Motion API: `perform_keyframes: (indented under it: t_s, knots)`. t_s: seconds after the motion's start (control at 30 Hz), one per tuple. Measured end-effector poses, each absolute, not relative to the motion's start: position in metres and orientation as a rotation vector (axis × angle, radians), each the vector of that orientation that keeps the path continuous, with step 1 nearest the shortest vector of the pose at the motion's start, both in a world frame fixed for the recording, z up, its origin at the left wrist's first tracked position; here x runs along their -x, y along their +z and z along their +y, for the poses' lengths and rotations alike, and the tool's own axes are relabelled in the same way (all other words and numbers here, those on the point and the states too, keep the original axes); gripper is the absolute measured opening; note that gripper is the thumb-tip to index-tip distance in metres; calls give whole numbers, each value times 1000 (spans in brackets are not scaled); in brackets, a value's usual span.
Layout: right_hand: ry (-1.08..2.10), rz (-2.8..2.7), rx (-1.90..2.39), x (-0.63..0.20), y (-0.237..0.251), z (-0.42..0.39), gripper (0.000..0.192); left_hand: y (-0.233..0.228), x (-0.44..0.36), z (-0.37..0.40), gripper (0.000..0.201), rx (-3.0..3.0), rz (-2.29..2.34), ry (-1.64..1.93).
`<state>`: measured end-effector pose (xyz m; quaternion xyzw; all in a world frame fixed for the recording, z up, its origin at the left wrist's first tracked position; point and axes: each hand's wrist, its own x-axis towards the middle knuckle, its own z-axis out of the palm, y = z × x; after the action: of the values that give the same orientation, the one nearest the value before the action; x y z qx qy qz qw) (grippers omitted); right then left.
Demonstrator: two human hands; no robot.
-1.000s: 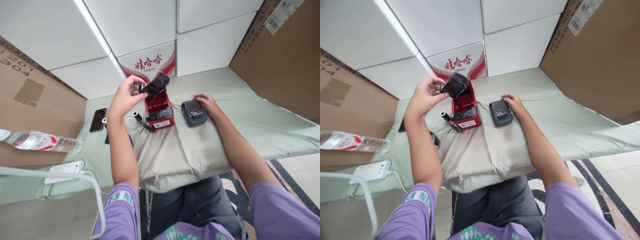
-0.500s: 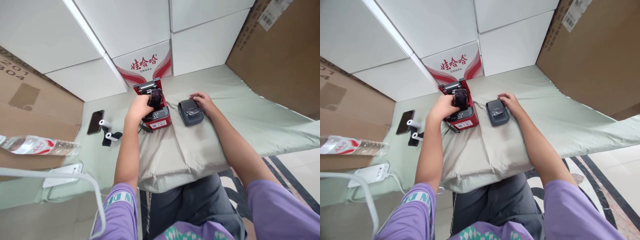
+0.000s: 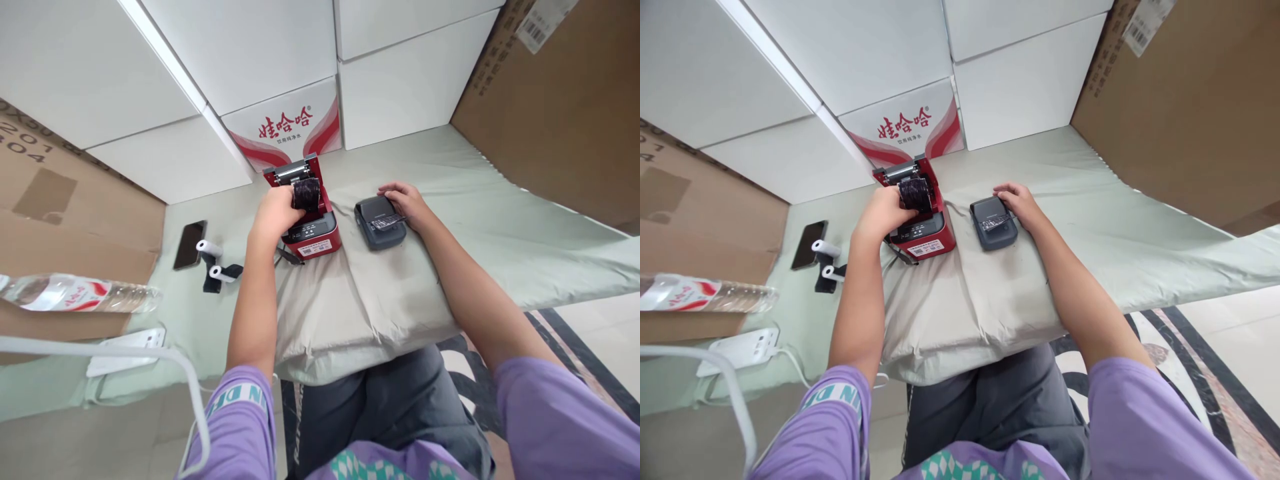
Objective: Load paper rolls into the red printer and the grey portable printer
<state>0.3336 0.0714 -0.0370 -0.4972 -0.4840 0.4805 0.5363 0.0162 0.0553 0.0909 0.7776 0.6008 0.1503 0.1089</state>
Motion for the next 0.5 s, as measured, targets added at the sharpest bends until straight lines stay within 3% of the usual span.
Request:
perform_keyframes:
  t_s: [0.3, 0.5]
  knots:
    - [1132, -1170, 1217, -334, -39, 73, 30, 74, -20, 69, 28, -2303, 1898, 284]
    - [1152, -1136, 1193, -334, -38, 72, 29, 95, -8, 60, 21, -2292, 1648, 191]
